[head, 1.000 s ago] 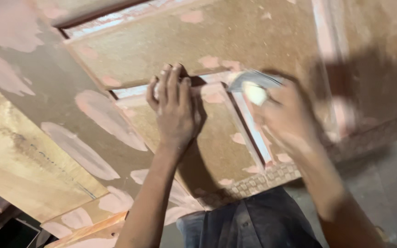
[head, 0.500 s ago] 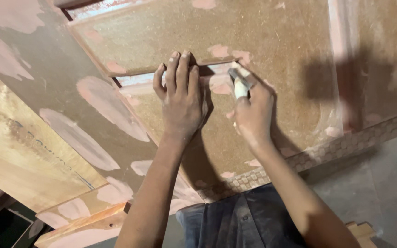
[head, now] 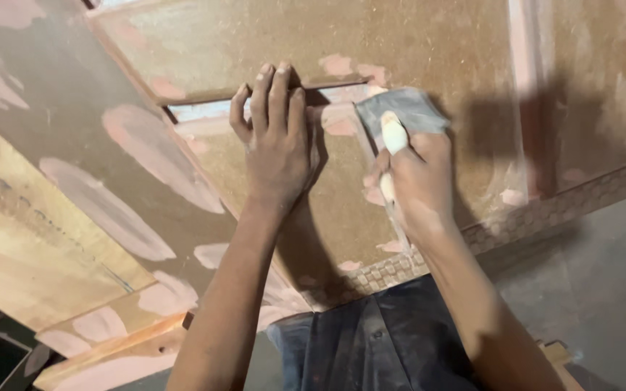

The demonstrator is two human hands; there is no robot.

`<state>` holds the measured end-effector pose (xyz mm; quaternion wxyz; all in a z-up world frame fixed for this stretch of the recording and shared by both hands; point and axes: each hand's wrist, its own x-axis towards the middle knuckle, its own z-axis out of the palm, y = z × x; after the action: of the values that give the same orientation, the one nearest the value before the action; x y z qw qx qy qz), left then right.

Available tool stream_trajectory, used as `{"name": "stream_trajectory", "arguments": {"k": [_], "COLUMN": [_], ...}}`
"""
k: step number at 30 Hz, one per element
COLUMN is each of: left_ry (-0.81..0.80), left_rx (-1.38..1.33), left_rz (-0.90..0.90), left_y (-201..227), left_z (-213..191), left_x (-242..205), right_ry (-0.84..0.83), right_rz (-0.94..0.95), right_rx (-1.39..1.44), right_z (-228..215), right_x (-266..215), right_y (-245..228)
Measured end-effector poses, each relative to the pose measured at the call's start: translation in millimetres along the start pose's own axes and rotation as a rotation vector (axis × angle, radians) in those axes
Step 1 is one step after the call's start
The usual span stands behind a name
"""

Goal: The person sands the surface of a wooden door using a sanding block. They move the block across the flat panels and along the raised edges and grooves to smooth the wood.

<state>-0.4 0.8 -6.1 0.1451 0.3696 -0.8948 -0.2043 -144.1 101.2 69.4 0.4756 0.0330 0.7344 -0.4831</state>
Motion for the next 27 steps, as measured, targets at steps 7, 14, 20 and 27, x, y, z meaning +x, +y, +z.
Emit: {"name": "stream_trajectory", "arguments": {"k": [7, 14, 20, 27], "left_ry": [-0.024, -0.047, 0.010, -0.005], "left_rx": [0.039, 0.049, 0.027, 0.023], "left_rz": [0.040, 0.019, 0.044, 0.038], "left_y": [-6.1, -4.6, -4.1, 0.9], "left_z": [2.1, 2.6, 0.4, -2.6], "left_x": [-1.2, -0.4, 6.7, 3.8], "right_ry": [-0.096, -0.214, -0.088, -0.043], "right_rz": [-0.291, -0.067, -0.269, -0.328], "right_rx": [-0.264, -0.703, -0.599, -1.240], "right_z": [23.5, 13.3, -14.0, 18.8], "right_x": [28.3, 41.0, 16.7, -26.0], "right_y": [5.6, -18.6, -29.0, -9.2]}}
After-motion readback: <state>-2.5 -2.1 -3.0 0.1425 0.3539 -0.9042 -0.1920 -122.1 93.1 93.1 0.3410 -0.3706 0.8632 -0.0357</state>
